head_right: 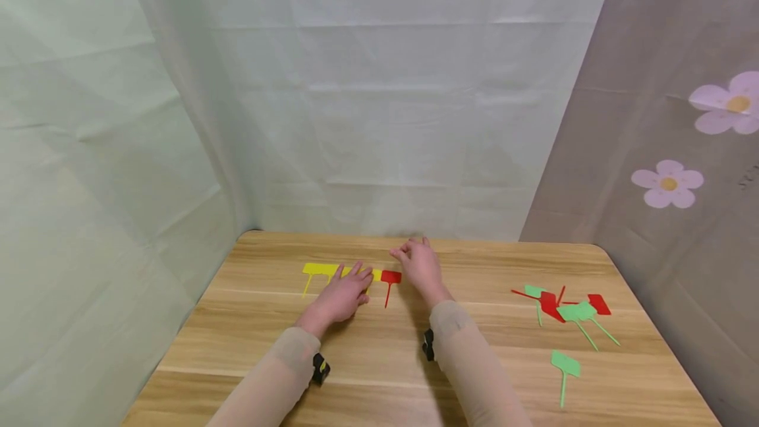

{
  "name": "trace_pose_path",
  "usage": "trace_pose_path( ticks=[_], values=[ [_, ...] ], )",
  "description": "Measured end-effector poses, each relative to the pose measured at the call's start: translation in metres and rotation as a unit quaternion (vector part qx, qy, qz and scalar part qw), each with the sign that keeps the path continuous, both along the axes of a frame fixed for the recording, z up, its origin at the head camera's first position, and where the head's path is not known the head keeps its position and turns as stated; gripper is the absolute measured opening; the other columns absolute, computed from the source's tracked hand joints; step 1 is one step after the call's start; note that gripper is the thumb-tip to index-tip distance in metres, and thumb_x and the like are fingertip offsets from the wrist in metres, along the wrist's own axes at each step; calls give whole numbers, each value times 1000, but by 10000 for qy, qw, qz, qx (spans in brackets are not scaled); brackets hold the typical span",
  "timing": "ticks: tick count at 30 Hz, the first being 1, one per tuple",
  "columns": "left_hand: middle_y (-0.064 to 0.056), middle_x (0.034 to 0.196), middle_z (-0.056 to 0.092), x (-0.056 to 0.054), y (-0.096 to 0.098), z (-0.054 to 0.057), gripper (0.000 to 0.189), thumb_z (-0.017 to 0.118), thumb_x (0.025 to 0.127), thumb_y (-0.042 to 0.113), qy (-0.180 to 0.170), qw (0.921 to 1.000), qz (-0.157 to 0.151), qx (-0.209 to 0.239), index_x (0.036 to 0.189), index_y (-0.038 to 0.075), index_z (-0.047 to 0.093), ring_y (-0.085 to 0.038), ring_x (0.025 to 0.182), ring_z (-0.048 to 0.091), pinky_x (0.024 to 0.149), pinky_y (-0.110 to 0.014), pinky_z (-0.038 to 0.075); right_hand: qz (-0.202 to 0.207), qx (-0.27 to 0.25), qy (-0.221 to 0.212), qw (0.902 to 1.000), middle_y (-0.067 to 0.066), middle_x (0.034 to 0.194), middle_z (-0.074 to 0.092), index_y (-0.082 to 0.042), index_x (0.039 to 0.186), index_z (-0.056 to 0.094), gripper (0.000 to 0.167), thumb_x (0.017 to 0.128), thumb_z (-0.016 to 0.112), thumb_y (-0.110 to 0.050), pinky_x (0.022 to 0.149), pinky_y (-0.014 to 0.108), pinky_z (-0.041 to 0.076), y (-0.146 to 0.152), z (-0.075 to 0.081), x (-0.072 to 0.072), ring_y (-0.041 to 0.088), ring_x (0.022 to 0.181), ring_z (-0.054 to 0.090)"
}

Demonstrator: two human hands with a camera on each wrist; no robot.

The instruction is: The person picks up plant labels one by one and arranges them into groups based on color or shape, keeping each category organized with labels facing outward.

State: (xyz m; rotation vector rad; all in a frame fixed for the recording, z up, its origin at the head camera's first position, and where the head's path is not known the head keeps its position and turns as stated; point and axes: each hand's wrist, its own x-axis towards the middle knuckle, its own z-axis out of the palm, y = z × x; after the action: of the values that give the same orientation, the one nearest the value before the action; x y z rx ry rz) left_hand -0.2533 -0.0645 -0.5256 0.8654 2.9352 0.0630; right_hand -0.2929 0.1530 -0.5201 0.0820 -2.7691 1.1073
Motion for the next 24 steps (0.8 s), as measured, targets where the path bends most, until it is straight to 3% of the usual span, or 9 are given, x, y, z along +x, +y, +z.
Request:
trace_pose_path(
  ticks=[7,16,24],
  values=[
    [-6,169,43,0,0,3,58,65,108,32,-21,9997,-27,229,159,7,52,-31,161,27,128,-60,20,-31,-82,3,10000,18,143,66,-8,103,77,32,105,71,-39,122,65,31,4,2,2,47,157,30],
    [-6,170,40,5,7,5,64,64,108,37,-83,9989,-87,452,162,7,47,-30,162,23,130,-55,17,18,-229,-1,9997,25,151,59,-8,105,75,33,106,69,-40,122,65,30,23,3,10,48,157,29],
    [-7,170,41,4,28,3,65,64,108,38,-25,9983,-315,482,162,7,47,-31,162,25,130,-56,19,4,-173,-91,9998,22,159,52,-9,108,76,38,107,65,-46,123,68,25,46,5,24,48,158,26]
  ],
)
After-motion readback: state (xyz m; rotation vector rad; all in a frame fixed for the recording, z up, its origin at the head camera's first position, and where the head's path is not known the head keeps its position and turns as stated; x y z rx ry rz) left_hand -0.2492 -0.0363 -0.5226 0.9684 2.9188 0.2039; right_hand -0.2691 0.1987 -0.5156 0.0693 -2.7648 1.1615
